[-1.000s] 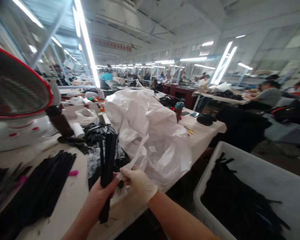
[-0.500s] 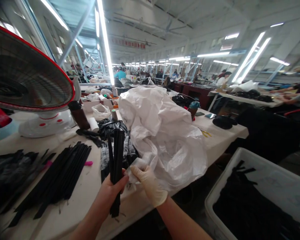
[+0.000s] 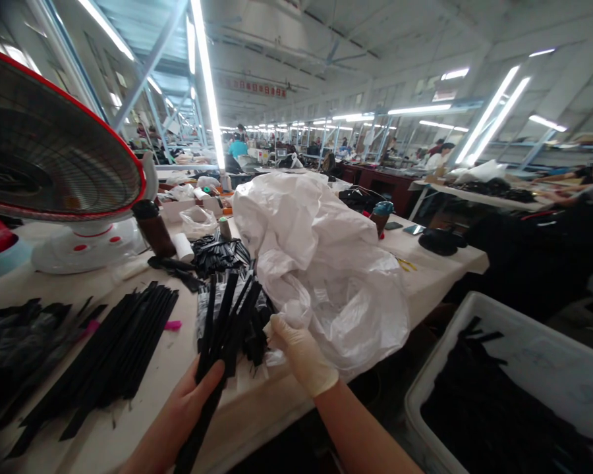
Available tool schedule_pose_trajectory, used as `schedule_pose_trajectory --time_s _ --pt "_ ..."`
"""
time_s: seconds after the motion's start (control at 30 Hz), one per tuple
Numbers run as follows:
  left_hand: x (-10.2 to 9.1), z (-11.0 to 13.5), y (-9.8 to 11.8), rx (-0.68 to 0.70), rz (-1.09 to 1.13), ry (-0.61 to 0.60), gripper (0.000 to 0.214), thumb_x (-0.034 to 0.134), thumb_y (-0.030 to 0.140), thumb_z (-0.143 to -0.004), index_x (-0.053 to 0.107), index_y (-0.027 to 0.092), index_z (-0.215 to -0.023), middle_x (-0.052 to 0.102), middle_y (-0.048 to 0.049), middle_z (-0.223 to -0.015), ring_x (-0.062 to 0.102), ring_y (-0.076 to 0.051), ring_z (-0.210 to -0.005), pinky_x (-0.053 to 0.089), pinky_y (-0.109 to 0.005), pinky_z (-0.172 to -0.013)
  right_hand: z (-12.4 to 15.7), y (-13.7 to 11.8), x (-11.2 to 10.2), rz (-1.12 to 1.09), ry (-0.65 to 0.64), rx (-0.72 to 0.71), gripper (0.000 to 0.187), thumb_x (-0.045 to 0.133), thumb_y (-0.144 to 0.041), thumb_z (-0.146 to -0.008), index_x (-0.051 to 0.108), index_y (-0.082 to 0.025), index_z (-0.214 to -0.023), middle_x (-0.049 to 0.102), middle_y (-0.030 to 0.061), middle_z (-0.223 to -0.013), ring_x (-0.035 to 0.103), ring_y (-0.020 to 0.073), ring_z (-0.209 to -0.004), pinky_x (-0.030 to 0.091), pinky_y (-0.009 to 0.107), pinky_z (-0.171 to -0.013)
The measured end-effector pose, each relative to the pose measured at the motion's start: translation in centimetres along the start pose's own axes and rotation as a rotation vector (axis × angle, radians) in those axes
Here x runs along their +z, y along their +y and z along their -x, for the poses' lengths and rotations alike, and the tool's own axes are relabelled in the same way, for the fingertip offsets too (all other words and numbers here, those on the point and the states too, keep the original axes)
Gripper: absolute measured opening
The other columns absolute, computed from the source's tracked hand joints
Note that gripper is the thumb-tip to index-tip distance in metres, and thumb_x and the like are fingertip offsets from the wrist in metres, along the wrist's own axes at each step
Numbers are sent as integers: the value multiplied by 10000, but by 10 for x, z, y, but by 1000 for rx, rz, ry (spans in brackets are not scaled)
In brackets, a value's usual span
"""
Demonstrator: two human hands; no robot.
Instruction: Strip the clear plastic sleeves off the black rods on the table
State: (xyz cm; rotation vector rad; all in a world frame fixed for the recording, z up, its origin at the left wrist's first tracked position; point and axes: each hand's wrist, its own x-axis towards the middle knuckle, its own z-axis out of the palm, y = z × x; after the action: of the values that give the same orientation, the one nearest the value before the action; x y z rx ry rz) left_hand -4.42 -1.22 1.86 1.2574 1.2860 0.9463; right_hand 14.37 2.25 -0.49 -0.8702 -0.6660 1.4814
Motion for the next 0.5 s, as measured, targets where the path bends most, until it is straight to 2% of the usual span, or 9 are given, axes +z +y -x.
schedule_pose_trajectory --time_s 0.07,0.1,0.17,0.23,0.33,0.5 --pt "-7 5 -12 -47 57 13 384 685 455 -669 659 174 -929 705 -40 -854 604 -212 -854 457 -262 -745 -6 -7 -2 -99 66 79 267 759 -411 -673 628 -189 -742 644 -24 -694 607 113 -655 494 268 -655" --pt "-9 7 -18 -95 100 24 404 715 457 -633 664 171 -914 713 -37 -822 615 -208 -811 463 -259 -717 -8 -11 -3 -144 111 121 276 769 -412 -660 616 -193 -730 640 -34 -672 601 104 -612 492 257 -610" --pt "-11 11 -28 -190 175 57 438 744 478 -589 653 165 -881 675 -2 -631 592 -171 -601 449 -245 -571 -12 -18 -3 -244 186 200 288 785 -402 -642 591 -199 -706 626 -58 -613 568 81 -514 483 242 -537" --pt "-12 15 -31 -235 195 78 462 750 497 -578 635 164 -876 570 48 -470 499 -133 -439 383 -228 -448 -15 -24 -1 -316 177 243 285 781 -387 -657 567 -200 -681 578 -88 -524 497 54 -414 469 225 -479" --pt "-11 20 -22 -184 136 102 426 753 479 -564 644 167 -834 568 46 -478 498 -132 -453 396 -228 -456 -15 -28 3 -369 87 278 259 765 -360 -693 568 -192 -690 548 -106 -478 412 27 -342 458 200 -430" --pt "-6 27 -5 -19 16 106 292 723 403 -563 665 190 -754 695 -10 -688 614 -210 -695 486 -269 -682 -13 -27 6 -325 69 270 231 738 -373 -724 608 -181 -716 586 -80 -519 424 32 -360 463 192 -427"
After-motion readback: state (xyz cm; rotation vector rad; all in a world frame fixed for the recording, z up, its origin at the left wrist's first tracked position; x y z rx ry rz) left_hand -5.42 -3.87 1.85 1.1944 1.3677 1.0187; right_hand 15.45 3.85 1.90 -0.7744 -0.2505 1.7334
